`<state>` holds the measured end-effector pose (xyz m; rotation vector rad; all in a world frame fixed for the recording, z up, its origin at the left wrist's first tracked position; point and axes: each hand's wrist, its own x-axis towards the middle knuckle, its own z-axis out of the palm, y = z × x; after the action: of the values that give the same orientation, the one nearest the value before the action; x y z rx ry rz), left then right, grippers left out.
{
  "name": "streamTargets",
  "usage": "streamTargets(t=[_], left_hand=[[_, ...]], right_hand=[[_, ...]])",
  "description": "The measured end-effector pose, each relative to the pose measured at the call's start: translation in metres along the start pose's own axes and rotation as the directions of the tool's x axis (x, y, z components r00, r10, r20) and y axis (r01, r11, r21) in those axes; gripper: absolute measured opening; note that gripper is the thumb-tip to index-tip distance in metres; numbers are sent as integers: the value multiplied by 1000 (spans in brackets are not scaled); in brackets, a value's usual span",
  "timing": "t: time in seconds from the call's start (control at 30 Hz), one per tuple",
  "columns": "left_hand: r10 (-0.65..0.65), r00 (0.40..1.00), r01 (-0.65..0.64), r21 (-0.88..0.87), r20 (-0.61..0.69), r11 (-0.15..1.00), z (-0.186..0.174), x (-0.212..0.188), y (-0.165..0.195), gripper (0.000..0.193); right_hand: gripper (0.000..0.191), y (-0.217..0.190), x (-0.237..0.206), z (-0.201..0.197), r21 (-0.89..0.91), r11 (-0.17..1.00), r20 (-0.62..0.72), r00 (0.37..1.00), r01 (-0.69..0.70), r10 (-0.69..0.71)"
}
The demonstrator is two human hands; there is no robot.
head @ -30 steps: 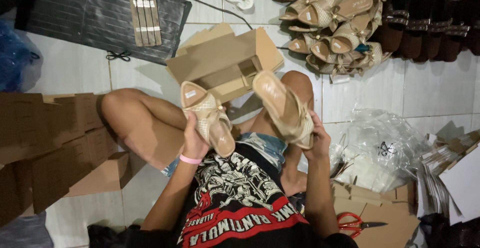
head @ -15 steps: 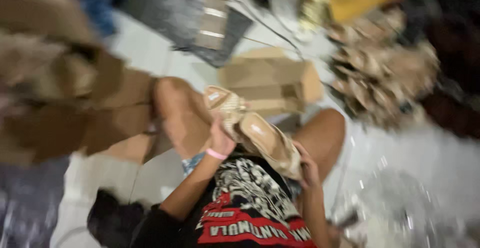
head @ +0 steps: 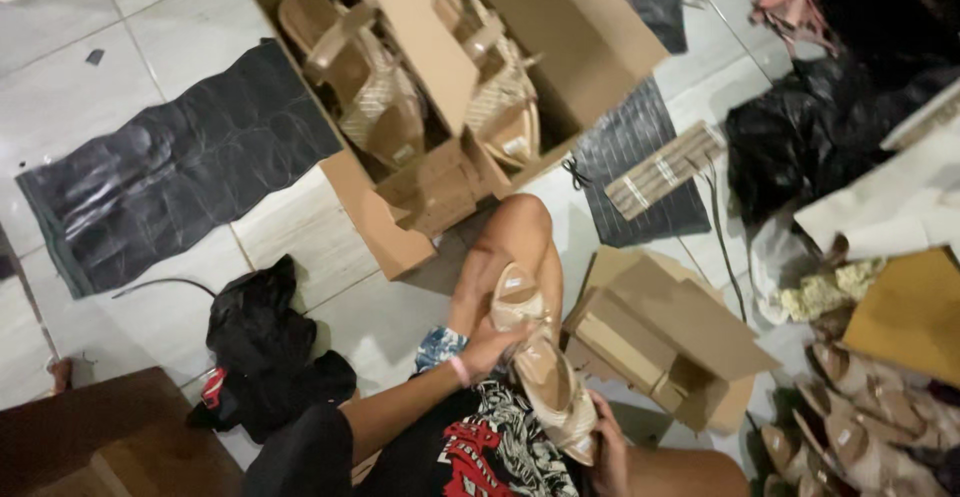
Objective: The person sits on the floor and packs beige high-heeled shoes into cardboard boxes. They wipe the shoes with a black cloth, place them in the box, and close the lid. The process is repeated for multiple pairs of shoes.
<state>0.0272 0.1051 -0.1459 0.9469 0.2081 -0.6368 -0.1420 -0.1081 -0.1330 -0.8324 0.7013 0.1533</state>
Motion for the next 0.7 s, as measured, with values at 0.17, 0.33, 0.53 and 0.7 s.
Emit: streamTargets(t=[0.17,0.33,0.53,0.7], left_hand=[[-20,993,-1,177,117,984,-23,9,29,60],[167,957,-235,295,239,926,-12,31,83,75],[236,924,-325,292,302,899,-8,69,132,79],[233,944,-309,370,236,877,-33,81,112,83]], right_hand=[[63,-15,43,43,2,990,93,986,-142,141],[67,-33,77,68,-174,969,99,976,-173,192],[55,-50,111,109,-402,838,-117,928,-369,353],[54,-55,135,139,-677,720,2,978,-153,210]])
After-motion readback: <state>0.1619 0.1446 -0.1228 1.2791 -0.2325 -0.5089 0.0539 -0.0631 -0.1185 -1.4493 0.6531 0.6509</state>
